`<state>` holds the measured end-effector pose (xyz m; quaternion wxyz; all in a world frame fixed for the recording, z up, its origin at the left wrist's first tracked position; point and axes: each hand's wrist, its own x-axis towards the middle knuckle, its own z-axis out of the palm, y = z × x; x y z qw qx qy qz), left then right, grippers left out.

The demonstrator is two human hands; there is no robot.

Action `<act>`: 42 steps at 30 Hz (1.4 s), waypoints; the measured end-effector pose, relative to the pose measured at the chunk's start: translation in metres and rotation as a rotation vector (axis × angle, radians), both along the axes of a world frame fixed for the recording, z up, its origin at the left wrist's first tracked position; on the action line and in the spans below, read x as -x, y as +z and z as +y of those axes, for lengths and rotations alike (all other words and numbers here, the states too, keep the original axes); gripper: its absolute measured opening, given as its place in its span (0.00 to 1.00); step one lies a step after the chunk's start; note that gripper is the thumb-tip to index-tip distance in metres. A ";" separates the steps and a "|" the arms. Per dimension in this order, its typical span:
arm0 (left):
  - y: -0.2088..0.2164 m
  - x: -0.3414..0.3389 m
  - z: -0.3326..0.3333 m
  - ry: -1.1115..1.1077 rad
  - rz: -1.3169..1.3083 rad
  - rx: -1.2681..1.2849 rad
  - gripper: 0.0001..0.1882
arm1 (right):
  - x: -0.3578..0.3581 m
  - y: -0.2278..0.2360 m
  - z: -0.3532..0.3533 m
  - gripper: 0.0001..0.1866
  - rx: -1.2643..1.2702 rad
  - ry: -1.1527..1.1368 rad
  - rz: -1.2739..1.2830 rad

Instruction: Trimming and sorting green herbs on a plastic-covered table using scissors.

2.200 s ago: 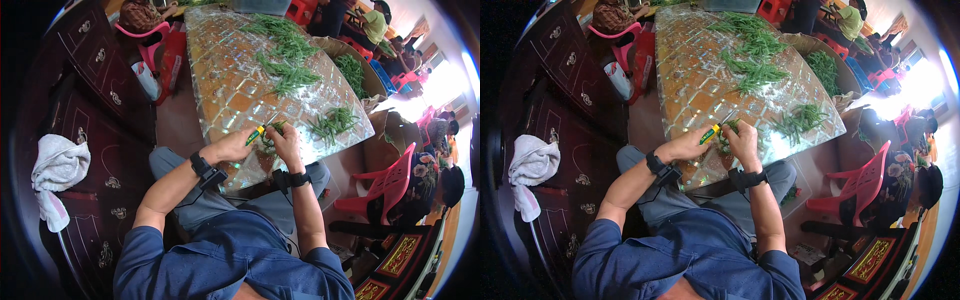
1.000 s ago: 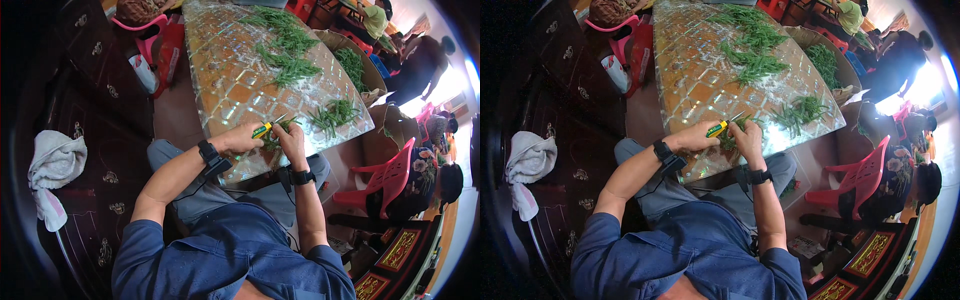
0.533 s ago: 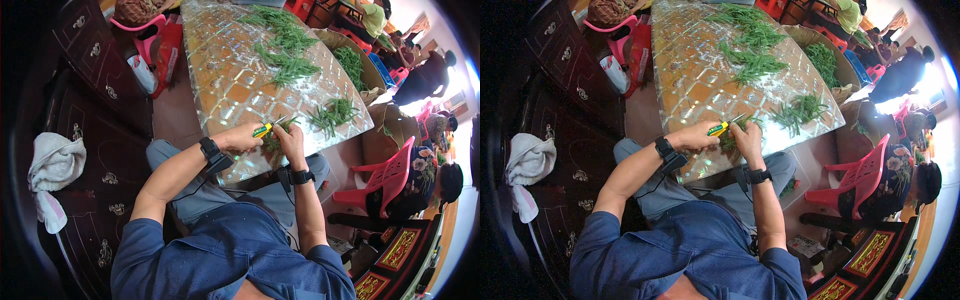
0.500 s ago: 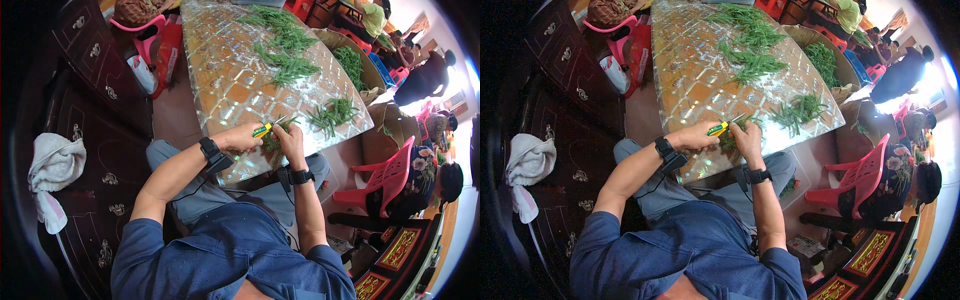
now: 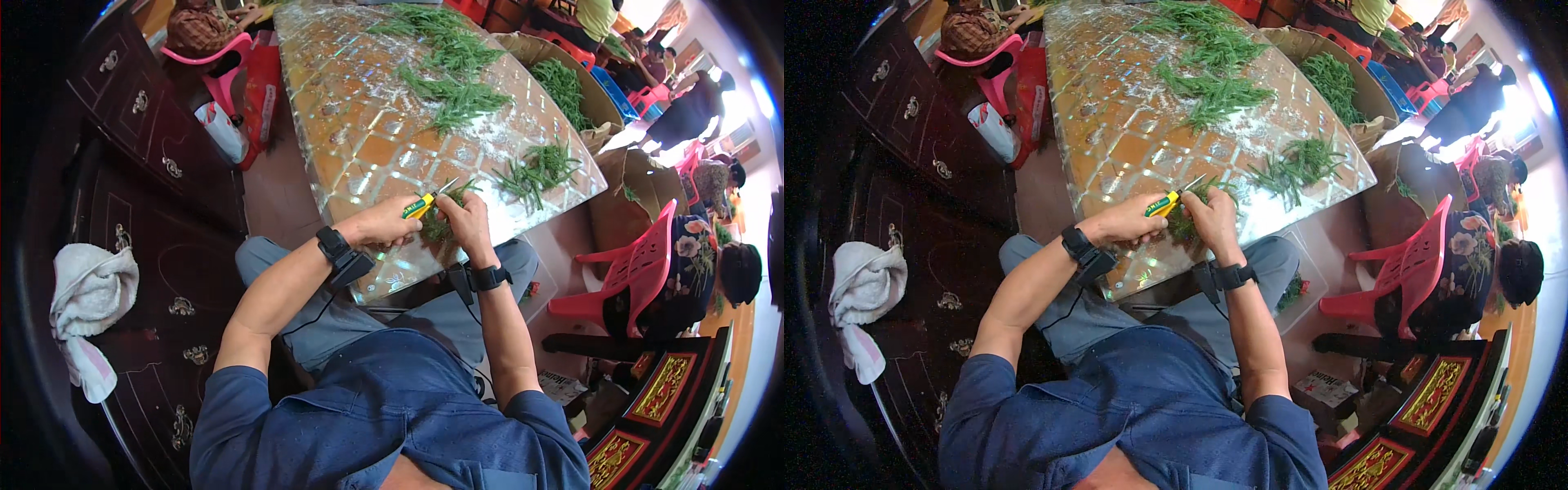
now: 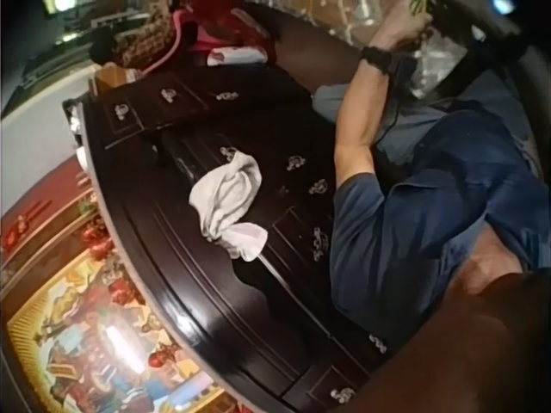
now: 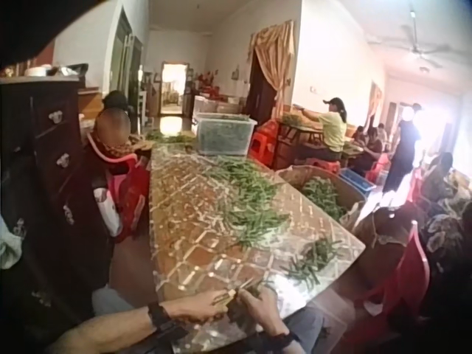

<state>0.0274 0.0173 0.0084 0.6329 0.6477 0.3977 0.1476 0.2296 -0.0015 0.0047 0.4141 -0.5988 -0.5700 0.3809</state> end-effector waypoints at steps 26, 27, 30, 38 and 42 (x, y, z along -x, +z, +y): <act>-0.031 0.035 0.016 0.016 -0.671 0.684 0.22 | -0.086 0.035 0.034 0.19 -0.315 -0.375 -0.683; -0.031 0.035 0.016 0.003 -0.670 0.678 0.22 | -0.094 0.031 0.038 0.19 -0.322 -0.387 -0.686; -0.030 0.035 0.017 0.006 -0.675 0.677 0.22 | -0.117 0.010 0.052 0.16 -0.218 -0.420 -0.742; -0.029 0.033 0.017 0.025 -0.684 0.676 0.22 | -0.126 -0.023 0.070 0.14 -0.257 -0.392 -0.885; -0.026 0.033 0.014 0.019 -0.676 0.638 0.23 | -0.122 -0.020 0.069 0.12 -0.388 -0.476 -0.729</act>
